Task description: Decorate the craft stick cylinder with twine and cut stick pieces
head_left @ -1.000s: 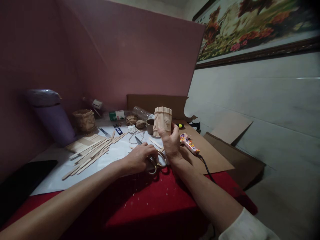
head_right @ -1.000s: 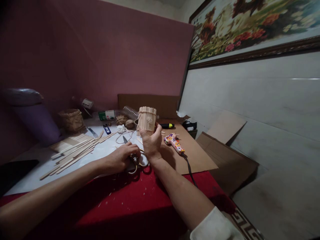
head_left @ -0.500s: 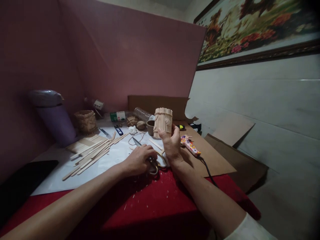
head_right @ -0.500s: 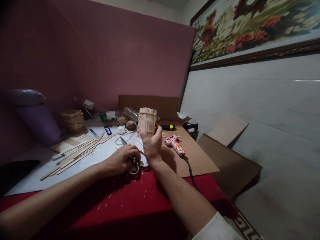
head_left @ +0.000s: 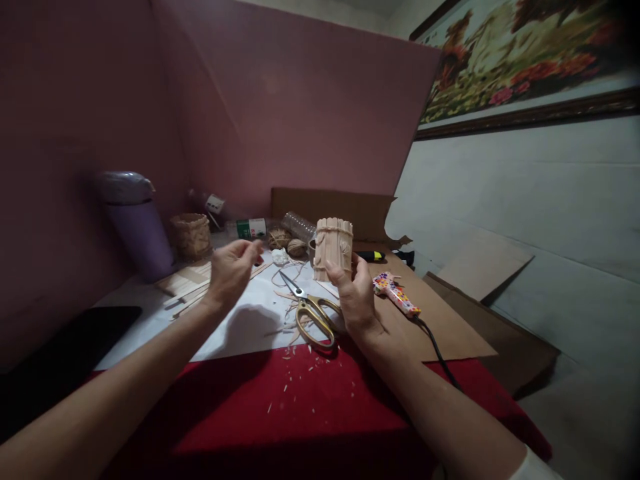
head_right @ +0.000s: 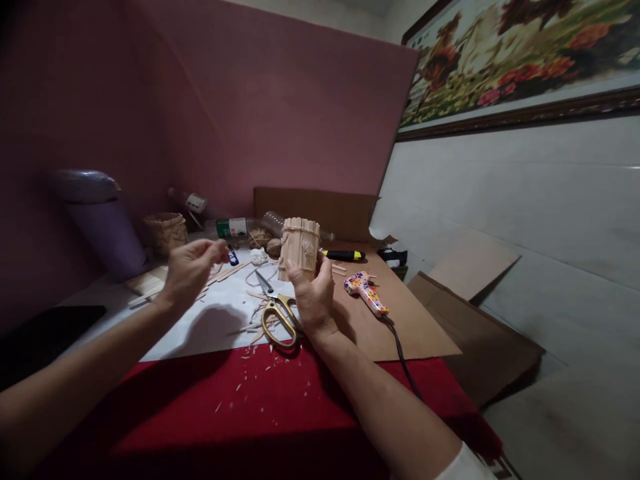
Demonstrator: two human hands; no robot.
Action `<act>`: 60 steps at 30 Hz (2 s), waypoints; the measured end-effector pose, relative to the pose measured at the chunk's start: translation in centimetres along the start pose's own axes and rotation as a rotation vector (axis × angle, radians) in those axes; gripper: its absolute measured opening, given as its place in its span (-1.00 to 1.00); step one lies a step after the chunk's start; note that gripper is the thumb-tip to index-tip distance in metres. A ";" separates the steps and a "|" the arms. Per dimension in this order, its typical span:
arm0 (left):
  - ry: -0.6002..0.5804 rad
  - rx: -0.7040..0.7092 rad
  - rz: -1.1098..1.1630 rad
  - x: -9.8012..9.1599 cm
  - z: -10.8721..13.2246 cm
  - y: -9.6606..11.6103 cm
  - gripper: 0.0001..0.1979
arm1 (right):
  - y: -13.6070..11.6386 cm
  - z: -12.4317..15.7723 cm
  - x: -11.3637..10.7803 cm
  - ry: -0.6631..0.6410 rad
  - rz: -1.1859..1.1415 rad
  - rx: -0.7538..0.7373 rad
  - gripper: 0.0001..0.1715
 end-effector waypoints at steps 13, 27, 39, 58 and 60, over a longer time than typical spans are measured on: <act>0.226 -0.113 -0.435 -5.9 -2.3 -3.9 -0.83 | -1.8 2.1 3.3 -0.470 0.486 0.236 -0.07; -0.050 -0.131 -0.391 -3.4 -0.7 -4.1 -0.72 | -2.1 2.6 5.9 -0.607 1.068 0.036 -0.09; -0.188 -0.098 -0.298 -1.0 1.4 -3.0 -0.67 | 2.6 -5.5 5.2 -0.655 1.489 -0.157 -0.70; -0.233 -0.105 -0.136 -0.5 2.0 -2.8 -0.73 | 2.4 -6.6 7.6 -0.608 1.316 0.043 -0.81; -0.231 -0.107 -0.125 -0.4 1.9 -2.9 -0.74 | 1.7 -6.2 6.5 -0.574 1.180 0.094 -0.83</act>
Point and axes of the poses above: each hand's wrist, its own z-axis away from the middle knuckle, its own x-axis out of the palm, y = z × x, the point moved 1 cm from there along -z, towards the middle knuckle, and after that the axes turned 6 degrees about z, right-handed, at the moved point
